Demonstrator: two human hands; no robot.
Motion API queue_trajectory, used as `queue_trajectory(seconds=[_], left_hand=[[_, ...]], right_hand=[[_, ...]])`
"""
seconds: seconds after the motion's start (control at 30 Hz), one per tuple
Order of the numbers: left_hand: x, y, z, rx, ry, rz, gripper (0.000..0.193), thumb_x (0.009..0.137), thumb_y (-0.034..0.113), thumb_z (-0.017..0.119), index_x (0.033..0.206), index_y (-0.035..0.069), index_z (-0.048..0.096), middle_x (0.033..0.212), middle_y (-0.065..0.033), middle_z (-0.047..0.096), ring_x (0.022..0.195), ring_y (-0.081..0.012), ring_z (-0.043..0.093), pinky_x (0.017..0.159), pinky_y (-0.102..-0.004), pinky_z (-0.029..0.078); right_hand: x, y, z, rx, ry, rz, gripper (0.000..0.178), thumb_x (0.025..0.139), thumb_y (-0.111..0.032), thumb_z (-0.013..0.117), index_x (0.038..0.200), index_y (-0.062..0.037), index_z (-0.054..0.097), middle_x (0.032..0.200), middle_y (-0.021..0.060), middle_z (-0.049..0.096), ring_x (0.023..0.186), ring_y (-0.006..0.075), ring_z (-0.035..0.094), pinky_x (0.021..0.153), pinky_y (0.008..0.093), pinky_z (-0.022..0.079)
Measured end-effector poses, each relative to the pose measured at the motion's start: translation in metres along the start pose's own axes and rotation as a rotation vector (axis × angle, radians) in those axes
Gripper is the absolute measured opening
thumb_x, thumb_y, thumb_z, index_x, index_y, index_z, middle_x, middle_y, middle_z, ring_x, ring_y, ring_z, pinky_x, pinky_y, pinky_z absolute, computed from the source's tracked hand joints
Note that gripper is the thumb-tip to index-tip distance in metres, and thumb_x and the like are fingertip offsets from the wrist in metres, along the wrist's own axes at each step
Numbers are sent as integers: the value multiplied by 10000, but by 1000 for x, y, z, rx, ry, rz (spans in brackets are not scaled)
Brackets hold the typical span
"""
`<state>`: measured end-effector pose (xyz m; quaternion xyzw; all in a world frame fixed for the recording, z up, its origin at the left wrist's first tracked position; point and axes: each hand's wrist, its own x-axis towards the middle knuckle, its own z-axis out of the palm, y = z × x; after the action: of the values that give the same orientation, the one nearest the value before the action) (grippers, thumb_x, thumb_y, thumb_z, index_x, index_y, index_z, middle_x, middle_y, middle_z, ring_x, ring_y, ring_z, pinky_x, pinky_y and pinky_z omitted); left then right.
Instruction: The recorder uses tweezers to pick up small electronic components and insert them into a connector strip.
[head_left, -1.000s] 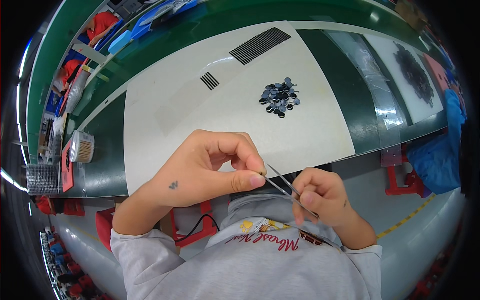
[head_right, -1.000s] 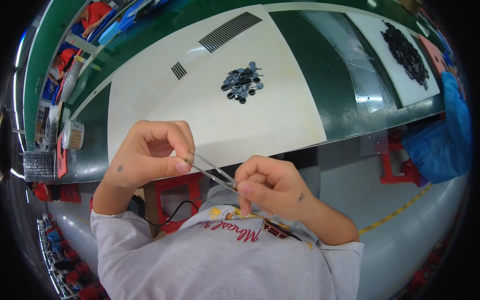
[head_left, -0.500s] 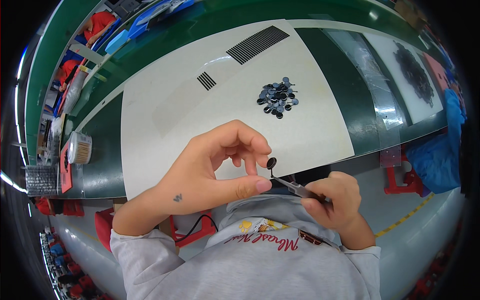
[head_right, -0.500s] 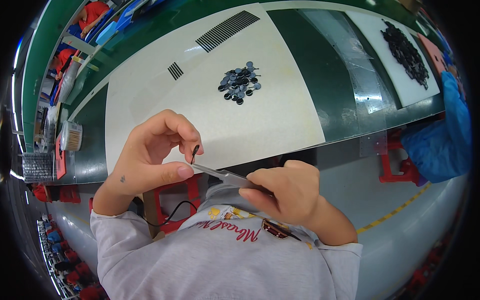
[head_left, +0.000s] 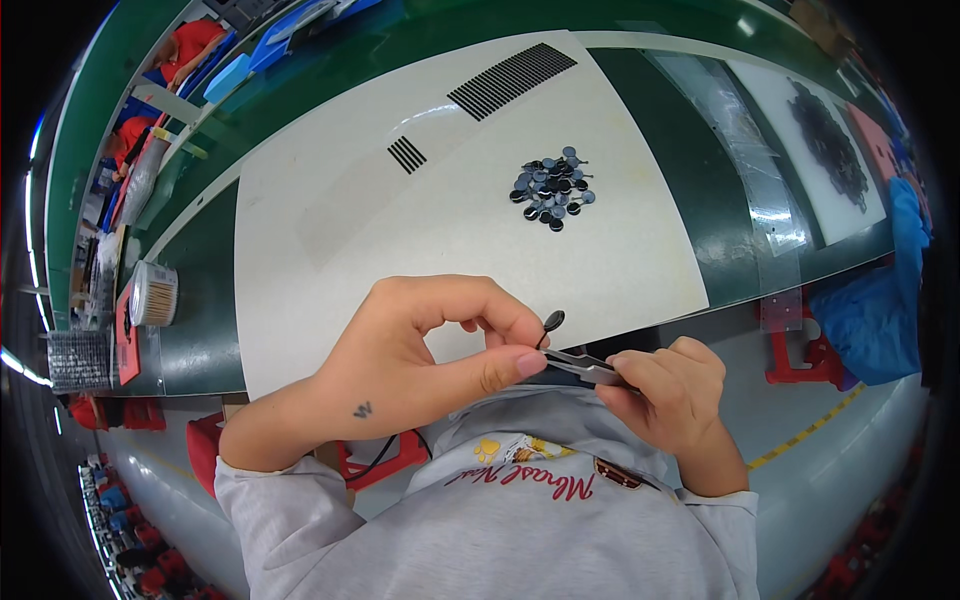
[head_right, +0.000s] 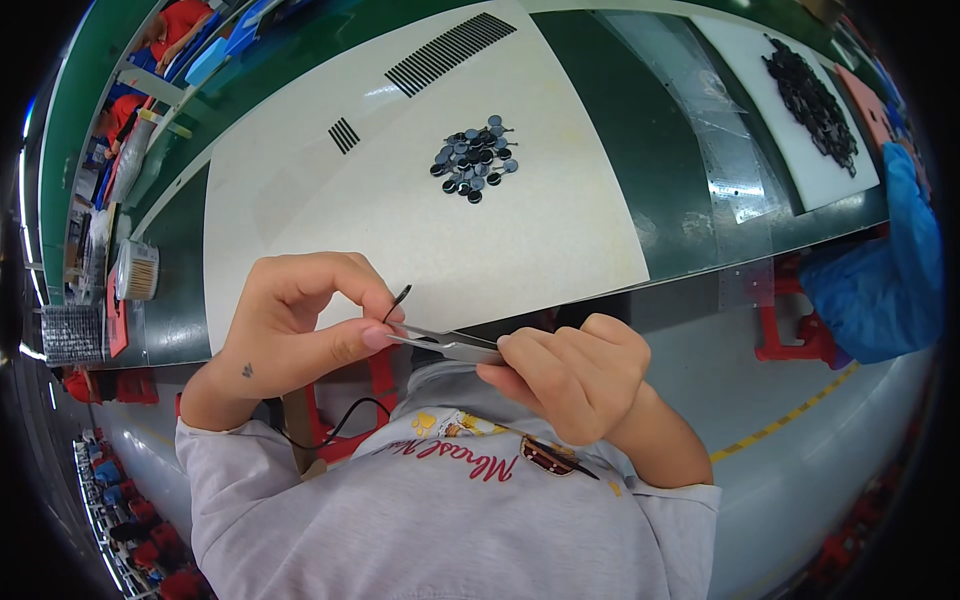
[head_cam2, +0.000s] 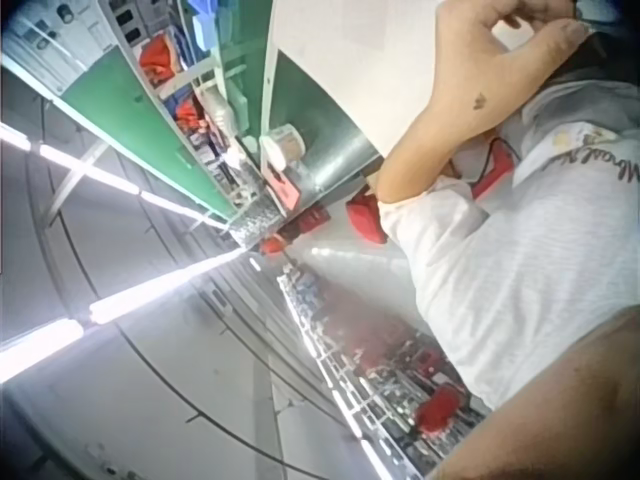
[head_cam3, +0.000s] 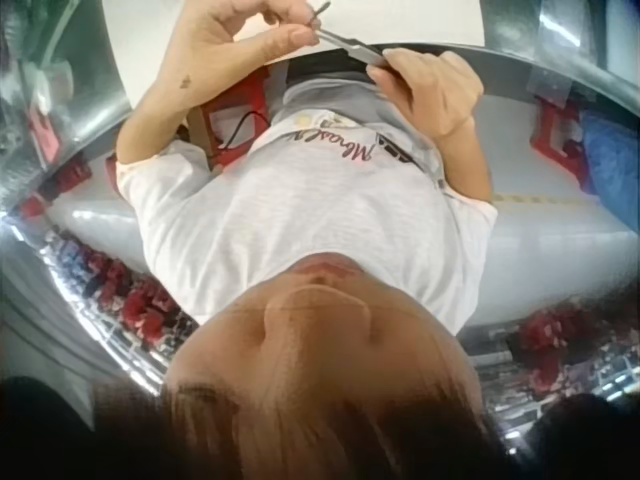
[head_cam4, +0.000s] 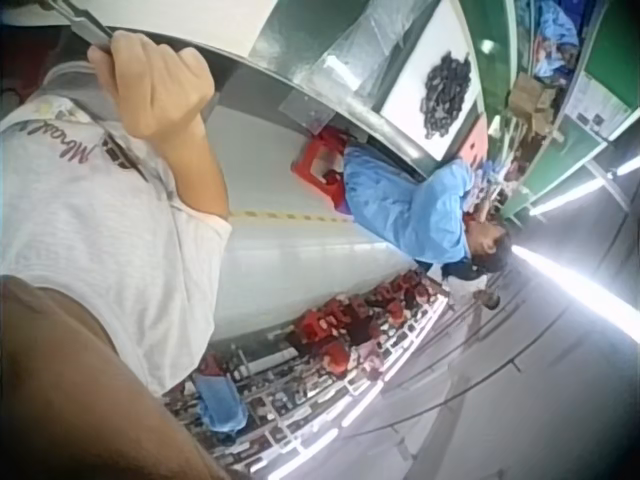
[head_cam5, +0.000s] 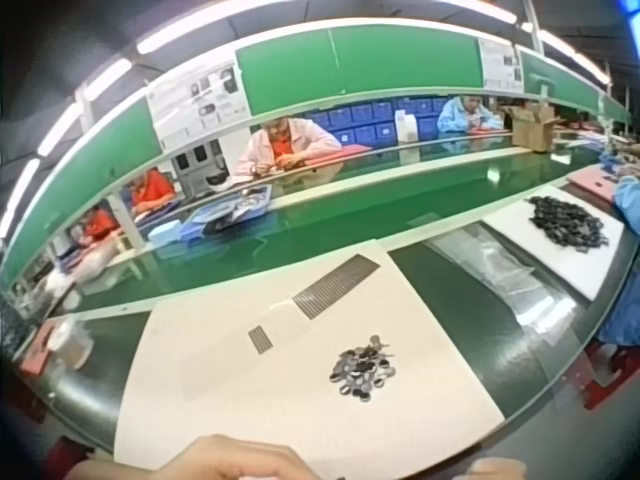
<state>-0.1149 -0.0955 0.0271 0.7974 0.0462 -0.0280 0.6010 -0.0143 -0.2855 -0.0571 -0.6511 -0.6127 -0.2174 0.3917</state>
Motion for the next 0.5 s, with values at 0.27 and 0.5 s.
queue_trajectory(seconds=[0.27,0.5], left_hand=[[0,-4,0,12,12,62,63,677,-3,609,723,0,567,697,-71,570,665,-120,522,620,-211,386],[6,-8,-1,269,90,266,116,636,-12,620,726,23,556,722,-62,550,675,-133,507,599,-230,384]], right_hand=[[5,2,-1,312,-59,135,193,681,-119,620,787,-23,490,583,36,552,396,104,452,359,213,294],[1,-1,-3,642,-119,391,156,702,-101,600,739,4,490,529,44,537,394,74,464,367,174,340]])
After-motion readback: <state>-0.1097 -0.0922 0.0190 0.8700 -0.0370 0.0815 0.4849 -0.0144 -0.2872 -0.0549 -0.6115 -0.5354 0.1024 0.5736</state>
